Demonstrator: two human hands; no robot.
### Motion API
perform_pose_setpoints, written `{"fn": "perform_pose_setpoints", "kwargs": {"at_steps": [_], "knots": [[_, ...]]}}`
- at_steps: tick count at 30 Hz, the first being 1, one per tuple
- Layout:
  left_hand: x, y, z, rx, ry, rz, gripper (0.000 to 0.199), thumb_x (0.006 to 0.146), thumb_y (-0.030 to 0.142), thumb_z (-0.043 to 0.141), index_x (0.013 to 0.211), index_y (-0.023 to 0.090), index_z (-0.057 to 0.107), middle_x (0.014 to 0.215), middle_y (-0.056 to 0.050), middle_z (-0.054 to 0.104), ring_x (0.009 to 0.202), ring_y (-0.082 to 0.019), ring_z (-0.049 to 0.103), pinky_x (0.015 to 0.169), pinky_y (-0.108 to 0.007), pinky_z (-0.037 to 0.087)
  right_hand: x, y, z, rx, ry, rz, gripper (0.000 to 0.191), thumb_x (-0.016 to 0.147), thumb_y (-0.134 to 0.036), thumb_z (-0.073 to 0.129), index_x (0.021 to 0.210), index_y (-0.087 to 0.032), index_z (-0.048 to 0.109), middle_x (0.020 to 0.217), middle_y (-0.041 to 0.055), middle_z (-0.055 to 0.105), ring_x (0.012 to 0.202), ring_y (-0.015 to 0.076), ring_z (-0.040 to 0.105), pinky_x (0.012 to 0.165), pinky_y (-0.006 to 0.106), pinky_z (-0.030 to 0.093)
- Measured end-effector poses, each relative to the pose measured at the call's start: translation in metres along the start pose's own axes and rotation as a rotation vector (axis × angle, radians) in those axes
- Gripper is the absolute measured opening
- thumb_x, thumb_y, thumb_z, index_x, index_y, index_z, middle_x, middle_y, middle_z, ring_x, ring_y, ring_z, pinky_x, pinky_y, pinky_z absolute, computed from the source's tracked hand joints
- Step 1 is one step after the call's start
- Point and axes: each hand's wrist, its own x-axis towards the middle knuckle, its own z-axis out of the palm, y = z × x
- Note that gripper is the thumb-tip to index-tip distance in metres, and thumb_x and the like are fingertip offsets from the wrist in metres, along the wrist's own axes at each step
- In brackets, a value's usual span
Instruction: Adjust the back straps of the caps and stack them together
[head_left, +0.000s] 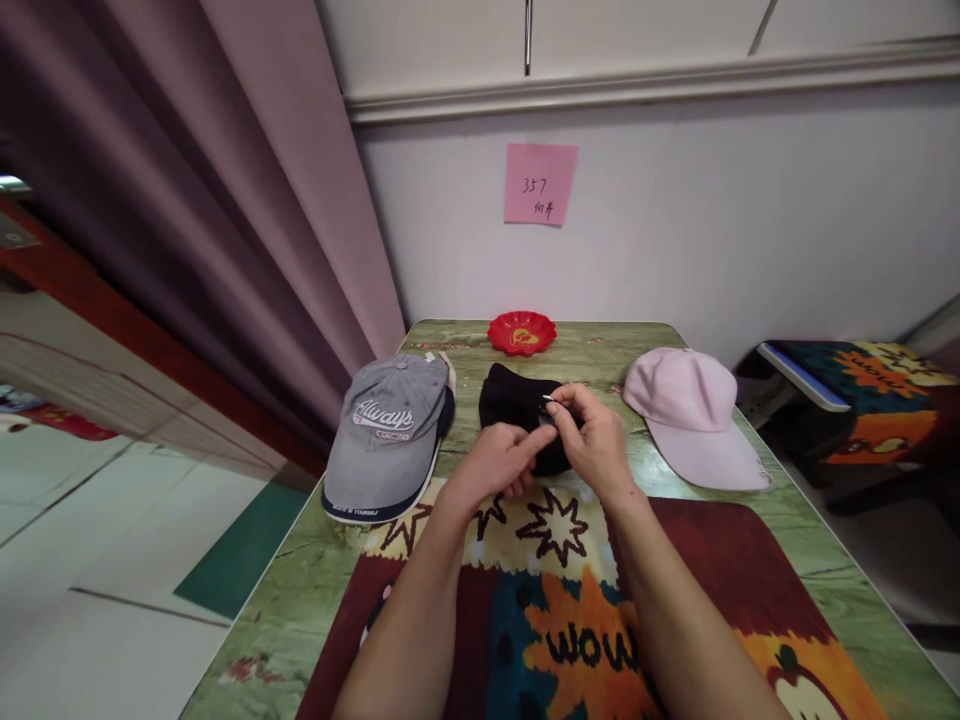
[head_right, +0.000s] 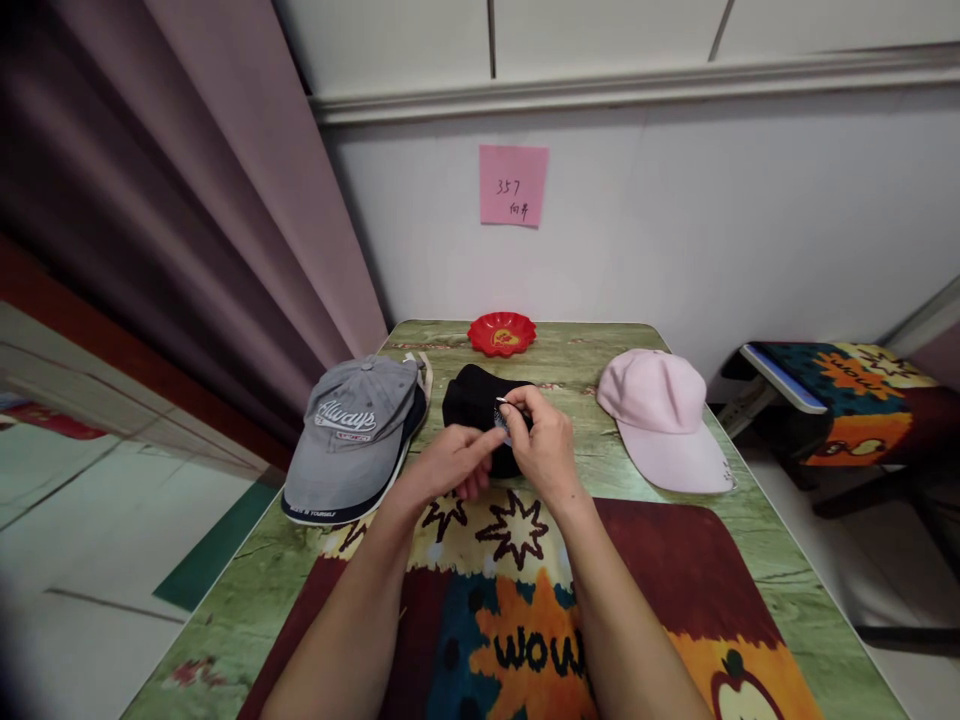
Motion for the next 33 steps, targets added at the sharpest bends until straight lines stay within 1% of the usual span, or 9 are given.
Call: {"fn": "perform_pose_setpoints", "kwargs": {"at_steps": [2, 6, 12, 15, 18, 21, 25, 28, 33], "knots": [[-0.001, 0.001, 0.003, -0.009, -0.096, 0.074, 0.060, 0.084, 0.072, 0.048, 0.070, 0.016, 0.064, 0.064, -0.005, 0.066, 0.051, -0.016, 0.060, 0.045, -0.025, 0.042, 0.001, 0.003, 0.000, 0.027, 0.002, -0.005, 0.010, 0.092, -0.030, 0.056, 0.092, -0.021, 0.061, 0.081, 0.0000, 0.066, 0.072, 0.0151, 0.061, 0.068, 0.026, 0.044], [0.000, 0.001, 0.004, 0.009, 0.132, 0.307, 0.046, 0.083, 0.061, 0.058, 0.070, 0.018, 0.068, 0.067, -0.003, 0.067, 0.057, -0.015, 0.058, 0.048, -0.023, 0.040, 0.002, 0.004, -0.001, 0.018, -0.009, -0.022, 0.013, 0.093, -0.032, 0.056, 0.093, -0.021, 0.062, 0.084, 0.0012, 0.067, 0.072, 0.0156, 0.062, 0.065, 0.026, 0.043], [0.000, -0.003, -0.002, 0.076, 0.109, 0.333, 0.038, 0.081, 0.052, 0.064, 0.062, 0.019, 0.066, 0.058, 0.000, 0.062, 0.051, -0.013, 0.053, 0.046, -0.023, 0.034, 0.004, 0.007, -0.009, -0.013, -0.120, -0.058, 0.016, 0.095, -0.033, 0.053, 0.094, -0.022, 0.064, 0.085, 0.0022, 0.070, 0.076, 0.0170, 0.064, 0.074, 0.028, 0.046], [-0.001, 0.000, -0.007, 0.062, 0.325, 0.320, 0.039, 0.082, 0.051, 0.064, 0.060, 0.018, 0.060, 0.053, 0.002, 0.056, 0.050, -0.011, 0.048, 0.048, -0.022, 0.033, 0.006, 0.011, -0.017, 0.029, -0.120, -0.005, 0.018, 0.096, -0.034, 0.052, 0.092, -0.021, 0.064, 0.080, 0.0017, 0.069, 0.074, 0.0168, 0.065, 0.073, 0.027, 0.046], [0.001, 0.003, -0.010, -0.034, 0.541, 0.393, 0.026, 0.080, 0.043, 0.068, 0.082, 0.018, 0.063, 0.075, 0.000, 0.065, 0.059, -0.010, 0.053, 0.054, -0.021, 0.039, 0.007, 0.012, -0.023, 0.069, -0.123, 0.029, 0.021, 0.096, -0.037, 0.053, 0.092, -0.020, 0.065, 0.078, 0.0016, 0.067, 0.073, 0.0166, 0.064, 0.070, 0.027, 0.047], [0.003, 0.005, -0.007, -0.134, 0.477, 0.418, 0.031, 0.076, 0.036, 0.072, 0.099, 0.018, 0.062, 0.097, -0.005, 0.067, 0.068, -0.010, 0.058, 0.058, -0.021, 0.045, 0.007, 0.012, -0.024, 0.080, -0.143, 0.033, 0.023, 0.096, -0.039, 0.053, 0.092, -0.020, 0.065, 0.074, 0.0009, 0.065, 0.069, 0.0156, 0.061, 0.067, 0.026, 0.046], [0.003, 0.008, 0.004, -0.350, 0.289, 0.354, 0.030, 0.076, 0.038, 0.072, 0.092, 0.017, 0.058, 0.073, 0.001, 0.060, 0.062, -0.011, 0.058, 0.056, -0.022, 0.047, 0.007, 0.012, -0.026, 0.088, -0.137, 0.025, 0.024, 0.096, -0.039, 0.052, 0.093, -0.019, 0.066, 0.073, 0.0008, 0.064, 0.067, 0.0156, 0.058, 0.066, 0.026, 0.045], [0.004, 0.008, 0.009, -0.460, 0.244, 0.318, 0.033, 0.074, 0.042, 0.074, 0.089, 0.017, 0.058, 0.071, 0.001, 0.059, 0.060, -0.011, 0.058, 0.054, -0.022, 0.046, 0.008, 0.013, -0.028, 0.115, -0.134, 0.019, 0.024, 0.096, -0.039, 0.052, 0.093, -0.020, 0.066, 0.073, 0.0007, 0.063, 0.068, 0.0157, 0.058, 0.066, 0.027, 0.044], [0.012, 0.003, 0.011, -0.402, 0.587, 0.326, 0.051, 0.065, 0.038, 0.081, 0.106, 0.017, 0.058, 0.110, -0.010, 0.063, 0.088, -0.016, 0.062, 0.068, -0.025, 0.052, 0.008, 0.011, -0.028, 0.094, -0.121, 0.012, 0.022, 0.095, -0.037, 0.052, 0.092, -0.020, 0.066, 0.074, 0.0003, 0.062, 0.069, 0.0156, 0.057, 0.067, 0.027, 0.043]]}}
